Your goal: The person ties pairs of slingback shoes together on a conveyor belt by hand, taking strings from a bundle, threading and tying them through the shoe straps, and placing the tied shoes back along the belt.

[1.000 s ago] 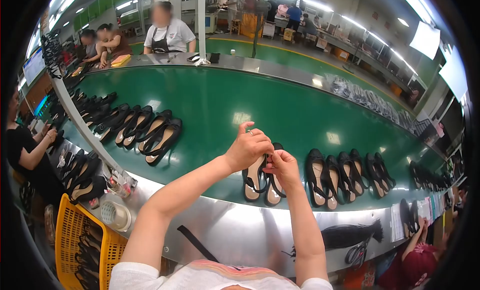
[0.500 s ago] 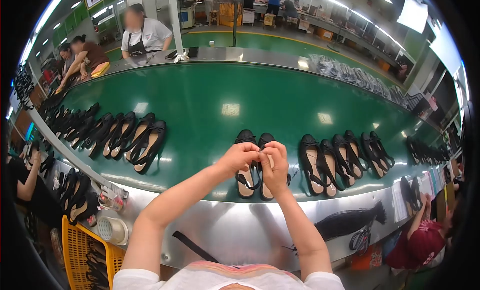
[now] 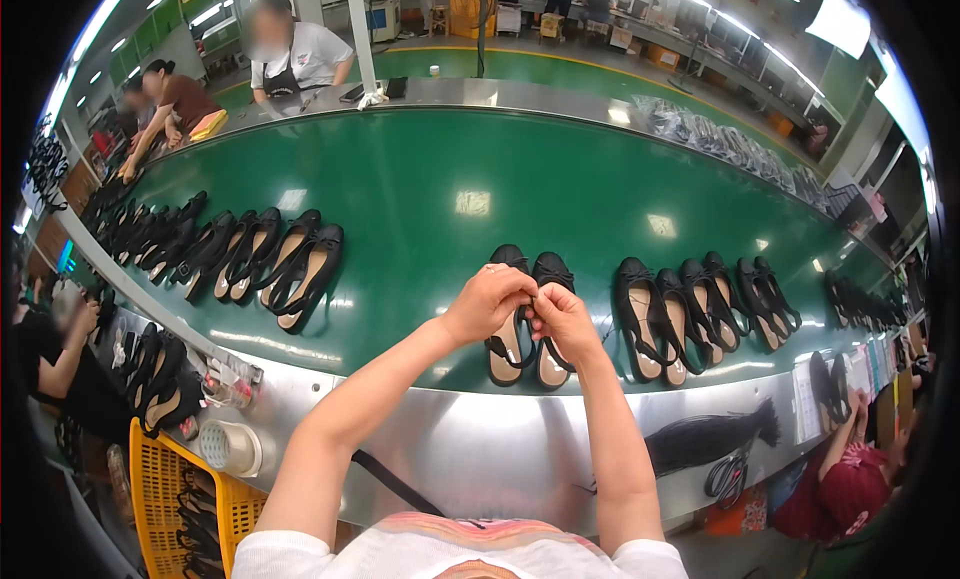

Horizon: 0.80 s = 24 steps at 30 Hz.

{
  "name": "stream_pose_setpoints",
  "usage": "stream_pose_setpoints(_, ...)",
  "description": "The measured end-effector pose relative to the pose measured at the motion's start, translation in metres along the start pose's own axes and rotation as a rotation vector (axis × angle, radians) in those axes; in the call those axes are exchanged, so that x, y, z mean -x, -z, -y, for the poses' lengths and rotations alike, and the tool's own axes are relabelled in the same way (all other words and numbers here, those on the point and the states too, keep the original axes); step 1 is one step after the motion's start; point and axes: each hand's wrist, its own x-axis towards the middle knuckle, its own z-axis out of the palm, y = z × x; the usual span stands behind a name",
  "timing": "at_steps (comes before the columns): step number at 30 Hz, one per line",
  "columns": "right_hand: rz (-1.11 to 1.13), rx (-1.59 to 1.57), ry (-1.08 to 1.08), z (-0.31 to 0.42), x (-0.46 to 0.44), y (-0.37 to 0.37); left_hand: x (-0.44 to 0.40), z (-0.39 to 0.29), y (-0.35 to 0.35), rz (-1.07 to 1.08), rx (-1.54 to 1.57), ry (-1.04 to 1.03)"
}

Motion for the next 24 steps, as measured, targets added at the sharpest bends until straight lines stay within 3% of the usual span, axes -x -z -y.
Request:
stream_pose_setpoints(3,-0.010,-0.024,-0.030,-0.007,0.004,0.000,0.002,-0.001,0.003,0.114,-0.004,-0.057)
stream_pose_setpoints(5,-0.042,-0.065,-0.054,-0.009,0.009,-0.005,0.006,-0.008,0.003,0.095,-0.200,-0.092)
stream_pose_setpoints(6,-0.065,0.015,0.032,-0.009,0.012,-0.007,0.014,-0.001,-0.001,0.159,-0.190,0.042)
stream_pose_setpoints(8,-0.177,0.133,0.175,-0.010,0.014,-0.011,0.020,0.005,-0.003,0.285,0.300,0.471)
stream_pose_setpoints(9,-0.176,0.134,0.175,-0.011,0.016,-0.015,0.024,0.009,-0.006,0.246,0.764,0.729)
stream_pose_setpoints(10,-0.248,0.118,0.251,-0.011,0.017,-0.020,0.028,0.011,-0.010,0.242,0.763,0.725)
stream_pose_setpoints(12,-0.380,0.159,0.358,-0.014,0.018,-0.028,0.029,0.006,-0.014,0.130,1.314,0.894)
stream_pose_setpoints(17,-0.429,0.193,0.438,-0.013,0.023,-0.029,0.032,-0.008,-0.030,-0.043,1.207,0.981)
stream_pose_setpoints(21,-0.529,0.126,0.334,-0.021,0.023,-0.019,0.035,-0.004,-0.053,-0.089,0.672,0.673)
stream_pose_setpoints(23,-0.490,0.175,0.327,-0.021,0.026,-0.013,0.032,-0.017,-0.051,0.071,0.662,0.609)
stream_pose_setpoints(24,-0.469,0.062,0.370,-0.011,0.029,-0.018,0.030,-0.018,-0.050,0.185,0.447,0.542)
